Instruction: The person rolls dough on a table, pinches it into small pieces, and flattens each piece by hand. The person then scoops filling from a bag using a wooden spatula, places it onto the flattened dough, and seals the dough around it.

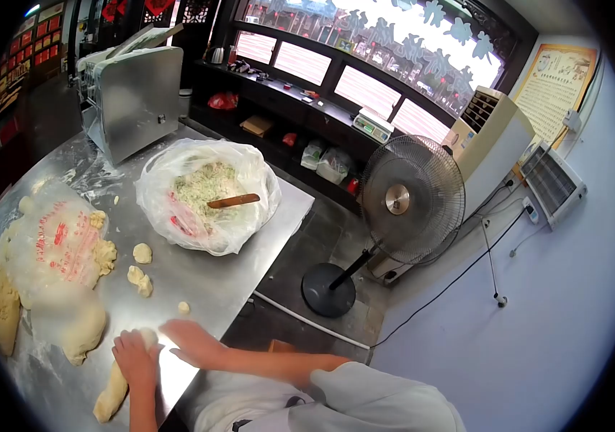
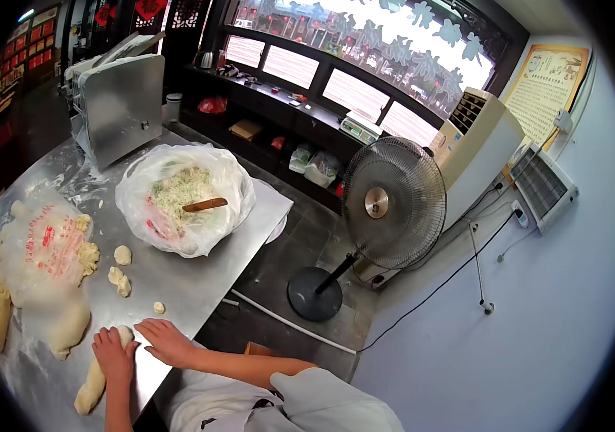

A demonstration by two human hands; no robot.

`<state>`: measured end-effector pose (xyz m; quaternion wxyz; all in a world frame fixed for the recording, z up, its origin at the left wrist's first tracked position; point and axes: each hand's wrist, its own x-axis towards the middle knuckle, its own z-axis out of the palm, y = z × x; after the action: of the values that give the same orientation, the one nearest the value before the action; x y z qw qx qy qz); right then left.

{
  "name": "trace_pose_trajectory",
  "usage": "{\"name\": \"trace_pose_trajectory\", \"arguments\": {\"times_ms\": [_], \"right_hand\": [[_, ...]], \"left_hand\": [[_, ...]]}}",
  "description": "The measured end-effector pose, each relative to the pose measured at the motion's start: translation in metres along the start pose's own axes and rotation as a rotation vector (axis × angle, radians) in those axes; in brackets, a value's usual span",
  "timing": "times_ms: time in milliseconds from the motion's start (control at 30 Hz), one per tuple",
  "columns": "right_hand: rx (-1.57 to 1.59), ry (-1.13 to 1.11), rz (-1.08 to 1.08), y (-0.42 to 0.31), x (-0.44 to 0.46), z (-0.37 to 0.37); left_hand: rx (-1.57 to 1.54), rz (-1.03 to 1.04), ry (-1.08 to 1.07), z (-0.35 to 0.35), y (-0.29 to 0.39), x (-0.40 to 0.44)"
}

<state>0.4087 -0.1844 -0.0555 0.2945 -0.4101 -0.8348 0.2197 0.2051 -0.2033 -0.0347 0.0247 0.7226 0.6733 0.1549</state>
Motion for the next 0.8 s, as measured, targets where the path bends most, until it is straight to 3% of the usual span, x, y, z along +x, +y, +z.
{"name": "trace_pose_trajectory", "arguments": {"times_ms": [67, 200, 267, 367, 433, 467, 600, 800], "right_hand": [[-0.025, -0.120, 0.075, -0.009, 0.004, -0.006], [-0.086, 0.004, -0.027, 0.000, -0.005, 0.002], [-0.071, 0.078, -0.081, 0.003, -0.008, 0.004], [-0.065, 0.115, -0.086, 0.007, -0.008, 0.008], [-0.050, 0.067, -0.049, 0.006, -0.015, 0.009], [-0.009, 0.089, -0.056, 0.007, -0.016, 0.010], [0.034, 0.106, -0.077, 0.006, -0.014, 0.005], [-0.010, 0.152, -0.052, 0.009, -0.011, 0.014]], "left_hand": [[0.026, -0.044, 0.005, 0.004, -0.006, 0.008], [-0.020, -0.092, 0.083, 0.046, -0.055, 0.044], [-0.068, -0.155, 0.054, 0.040, -0.052, 0.050], [0.019, -0.213, 0.036, 0.010, 0.004, 0.020], [0.066, 0.029, 0.235, 0.026, 0.011, -0.019], [0.066, 0.033, 0.116, 0.028, 0.010, -0.032], [-0.002, 0.058, 0.190, 0.017, 0.029, -0.048], [0.075, 0.010, 0.084, 0.024, 0.024, 0.002]]}}
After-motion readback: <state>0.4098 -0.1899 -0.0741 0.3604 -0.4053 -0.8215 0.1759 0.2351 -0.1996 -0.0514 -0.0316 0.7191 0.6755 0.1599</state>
